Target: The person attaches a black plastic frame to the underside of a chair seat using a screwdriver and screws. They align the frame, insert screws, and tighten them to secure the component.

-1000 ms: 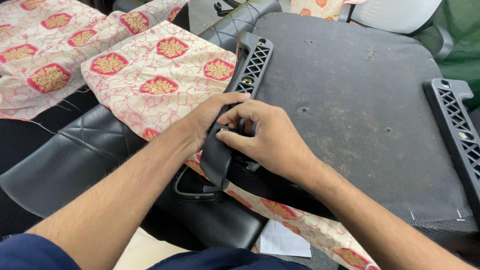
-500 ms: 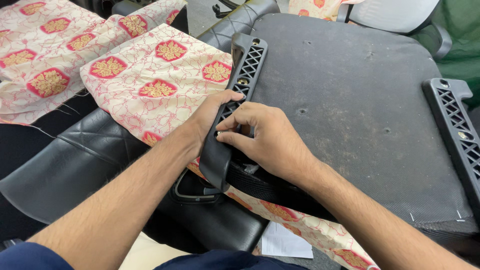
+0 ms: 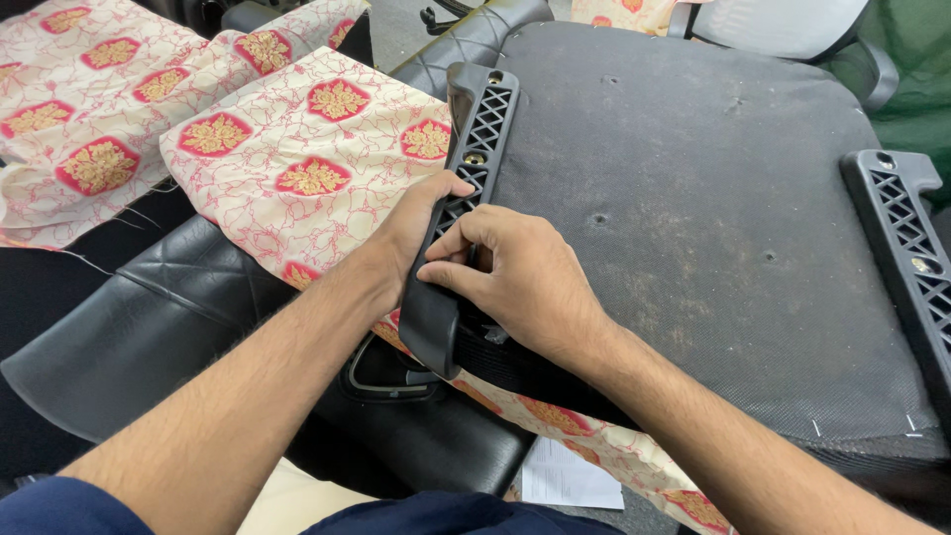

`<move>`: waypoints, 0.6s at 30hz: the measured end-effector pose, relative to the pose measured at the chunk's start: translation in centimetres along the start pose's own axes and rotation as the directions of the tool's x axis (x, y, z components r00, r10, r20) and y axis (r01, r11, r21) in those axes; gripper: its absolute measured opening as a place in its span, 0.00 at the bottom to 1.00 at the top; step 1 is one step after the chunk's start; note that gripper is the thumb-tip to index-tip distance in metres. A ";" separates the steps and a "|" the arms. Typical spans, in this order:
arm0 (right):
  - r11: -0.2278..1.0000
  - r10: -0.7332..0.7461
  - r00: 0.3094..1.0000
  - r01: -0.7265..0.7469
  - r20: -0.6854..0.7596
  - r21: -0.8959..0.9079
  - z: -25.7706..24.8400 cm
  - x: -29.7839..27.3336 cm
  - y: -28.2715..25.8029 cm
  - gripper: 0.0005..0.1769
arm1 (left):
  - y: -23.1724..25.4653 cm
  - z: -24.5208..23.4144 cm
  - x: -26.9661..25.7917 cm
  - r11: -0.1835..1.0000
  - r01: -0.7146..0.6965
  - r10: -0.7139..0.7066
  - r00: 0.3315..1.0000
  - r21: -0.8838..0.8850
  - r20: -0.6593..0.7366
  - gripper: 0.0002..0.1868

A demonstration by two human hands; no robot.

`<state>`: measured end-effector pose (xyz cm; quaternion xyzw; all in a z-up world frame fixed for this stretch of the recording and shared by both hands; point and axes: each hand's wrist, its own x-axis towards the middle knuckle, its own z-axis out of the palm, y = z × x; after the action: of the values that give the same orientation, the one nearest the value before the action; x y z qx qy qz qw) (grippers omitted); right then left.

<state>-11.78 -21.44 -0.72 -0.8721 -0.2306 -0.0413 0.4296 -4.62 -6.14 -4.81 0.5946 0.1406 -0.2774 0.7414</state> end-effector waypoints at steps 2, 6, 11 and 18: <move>1.000 0.012 1.000 -0.013 0.010 0.020 0.0 0.0 -0.1 0.11 | 0.0 0.0 -0.2 0.999 -0.041 0.041 0.999 -0.002 0.024 0.18; 0.997 -0.033 0.998 0.030 0.044 0.071 -0.6 0.0 0.2 0.11 | 0.1 0.0 -0.3 0.996 -0.063 0.063 0.998 0.056 0.003 0.19; 1.000 0.000 1.000 0.000 0.004 -0.004 -0.3 0.0 -0.1 0.11 | -0.4 0.0 -0.4 0.997 -0.077 0.078 0.995 -0.025 0.069 0.19; 0.987 0.116 0.991 -0.122 -0.068 -0.100 0.2 -0.4 -0.6 0.19 | -0.6 0.2 -0.6 0.997 -0.080 0.080 0.997 -0.001 0.001 0.17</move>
<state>-12.40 -21.14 -0.53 -0.9037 -0.1622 -0.0548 0.3924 -5.47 -6.25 -4.95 0.5993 0.1165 -0.2475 0.7523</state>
